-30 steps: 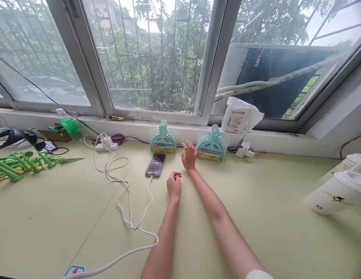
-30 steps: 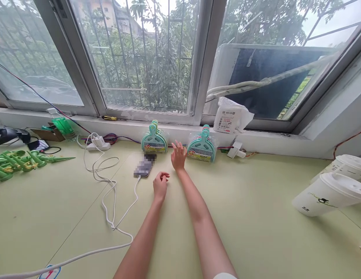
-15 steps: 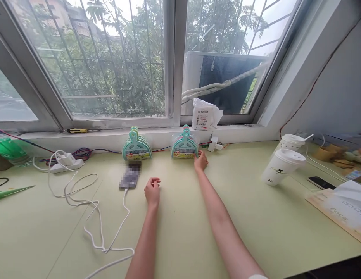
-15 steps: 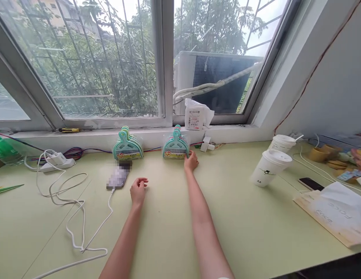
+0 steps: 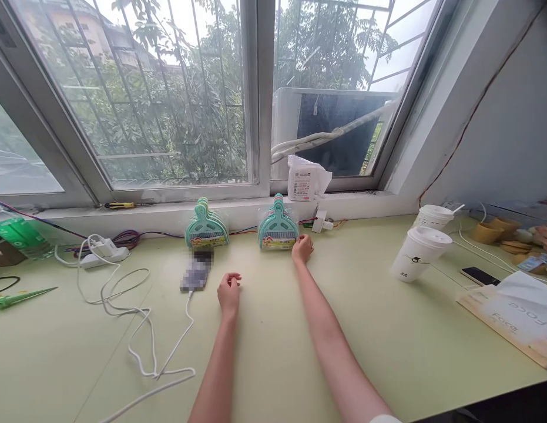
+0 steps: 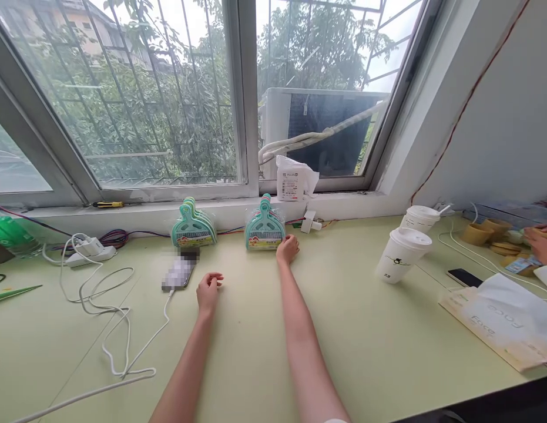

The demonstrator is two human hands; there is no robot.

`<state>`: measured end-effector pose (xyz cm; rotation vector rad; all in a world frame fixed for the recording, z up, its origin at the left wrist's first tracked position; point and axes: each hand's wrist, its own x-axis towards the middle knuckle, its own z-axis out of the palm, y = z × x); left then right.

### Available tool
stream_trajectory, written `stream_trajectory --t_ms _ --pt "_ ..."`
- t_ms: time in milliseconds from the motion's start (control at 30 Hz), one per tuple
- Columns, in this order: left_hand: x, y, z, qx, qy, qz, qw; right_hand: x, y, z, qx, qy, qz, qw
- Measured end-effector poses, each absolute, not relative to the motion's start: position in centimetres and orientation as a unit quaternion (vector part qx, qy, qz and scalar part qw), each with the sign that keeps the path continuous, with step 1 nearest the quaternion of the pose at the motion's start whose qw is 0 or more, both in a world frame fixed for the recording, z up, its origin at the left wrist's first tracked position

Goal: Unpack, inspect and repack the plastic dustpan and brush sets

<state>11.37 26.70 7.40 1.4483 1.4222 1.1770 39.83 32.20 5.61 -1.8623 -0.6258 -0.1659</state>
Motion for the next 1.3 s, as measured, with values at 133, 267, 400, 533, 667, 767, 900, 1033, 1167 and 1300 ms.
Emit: stream_trajectory --t_ms 133,267,400,533,667,767,900,1033,1167,1300 --pt "11.2 27.0 7.1 0.567 0.549 0.470 0.394 38.9 31.1 5.8 -0.766 -0.269 -0.034 0.583" --pt "11.4 27.6 7.1 0.526 0.495 0.524 0.451 36.9 28.7 6.0 -0.738 -0.294 -0.021 0.608" --pt "12.1 27.3 7.4 0.519 0.405 0.481 0.579 34.3 25.5 5.5 -0.688 -0.365 0.022 0.627" --pt "12.2 25.9 7.9 0.512 0.373 0.397 0.664 32.5 22.3 4.8 -0.656 -0.446 0.130 0.595" --pt "11.2 25.1 8.1 0.417 0.385 0.450 0.690 32.2 20.9 5.1 -0.670 -0.464 0.156 0.558" --pt "10.4 25.2 8.0 0.354 0.386 0.510 0.682 32.7 21.6 5.7 -0.702 -0.533 0.063 0.467" --pt "9.9 26.1 7.9 0.315 0.407 0.541 0.665 33.7 24.5 5.9 -0.736 -0.628 -0.004 0.252" --pt "10.2 27.0 8.1 0.310 0.417 0.536 0.666 34.8 28.5 5.7 -0.779 -0.600 -0.027 0.181" --pt "10.3 27.4 8.1 0.323 0.417 0.529 0.665 36.0 31.9 5.5 -0.785 -0.584 -0.056 0.198" --pt "10.3 27.6 8.0 0.305 0.427 0.532 0.664 36.8 33.7 5.5 -0.780 -0.564 -0.088 0.256"
